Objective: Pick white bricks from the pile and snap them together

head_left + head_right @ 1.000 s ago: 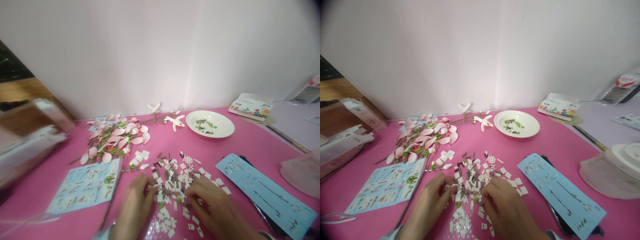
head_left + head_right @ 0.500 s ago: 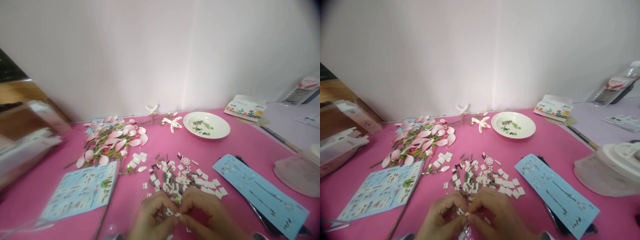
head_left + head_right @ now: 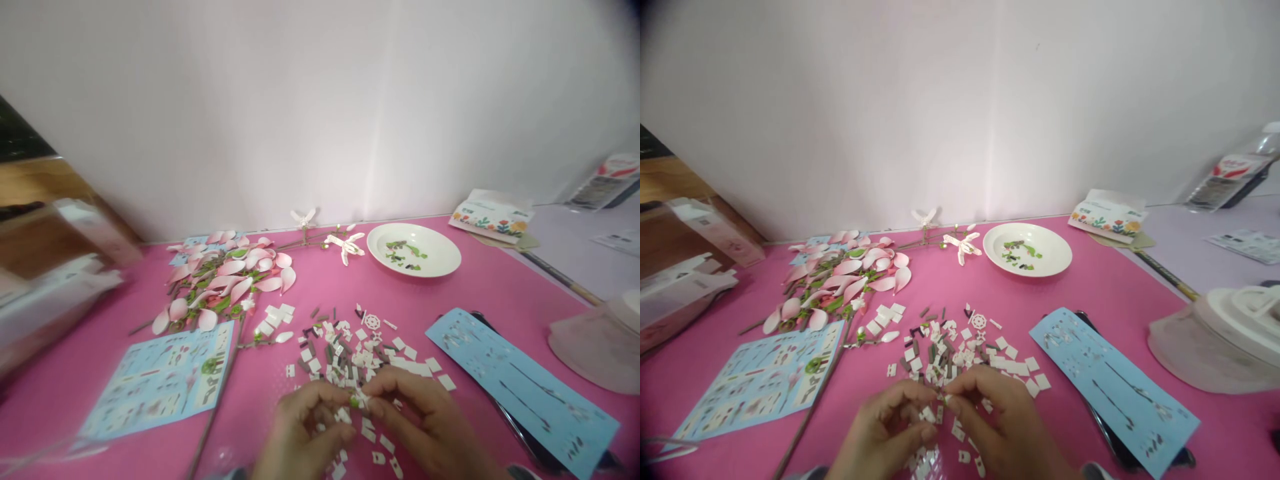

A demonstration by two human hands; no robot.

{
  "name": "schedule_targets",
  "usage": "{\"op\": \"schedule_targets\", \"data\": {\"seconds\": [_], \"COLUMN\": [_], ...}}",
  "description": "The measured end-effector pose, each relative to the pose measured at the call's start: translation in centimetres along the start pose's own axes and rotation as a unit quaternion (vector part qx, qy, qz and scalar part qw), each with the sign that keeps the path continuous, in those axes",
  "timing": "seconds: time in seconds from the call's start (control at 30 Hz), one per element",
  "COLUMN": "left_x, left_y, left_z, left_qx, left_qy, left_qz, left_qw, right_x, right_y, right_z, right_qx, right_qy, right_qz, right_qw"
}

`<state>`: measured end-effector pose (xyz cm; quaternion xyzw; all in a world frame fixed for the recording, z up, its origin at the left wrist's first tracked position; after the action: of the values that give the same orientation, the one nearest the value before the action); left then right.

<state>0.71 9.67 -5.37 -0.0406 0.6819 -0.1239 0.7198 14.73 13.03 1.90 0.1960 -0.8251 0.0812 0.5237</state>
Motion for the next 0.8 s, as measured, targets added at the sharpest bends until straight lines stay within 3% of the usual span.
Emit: {"op": "schedule_targets", "data": {"seconds": [0.13,0.23,0.47,0.8], "left_x": [-1.0,-2.4,-1.0,-4.2], "left_y": [0.2,0.1,-0.3,-1.0], "left_z": [-0.2,0.1,0.4,0.8], "left_qx": [-0.013,0.000,0.009,0.008], "left_qy": [0.017,0.046,0.024,0.164], "left_qz": [0.049,0.106,0.046,0.165], "left_qw": [0.999,0.993,0.999,0.972], "right_x": [0.4,0.3,0.2,-0.4], "right_y": [-0.1,-0.1,0.0,-0.4], "right_z": [0.5,1.0,1.4,1.9], "right_qx": [0.015,0.025,0.039,0.057], "right_qy": [0.018,0.033,0.055,0.044], "right_qz": [-0.048,-0.041,0.014,0.035], "right_qw": [0.999,0.998,0.998,0.997]}}
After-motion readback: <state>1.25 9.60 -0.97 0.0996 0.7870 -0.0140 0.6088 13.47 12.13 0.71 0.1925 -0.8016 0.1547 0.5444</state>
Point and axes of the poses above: each hand's wrist, its own y-axis towards the middle knuckle, its own z-axis out of the palm, x = y × z, the point moved 10 cm from there along y, towards the middle knuckle
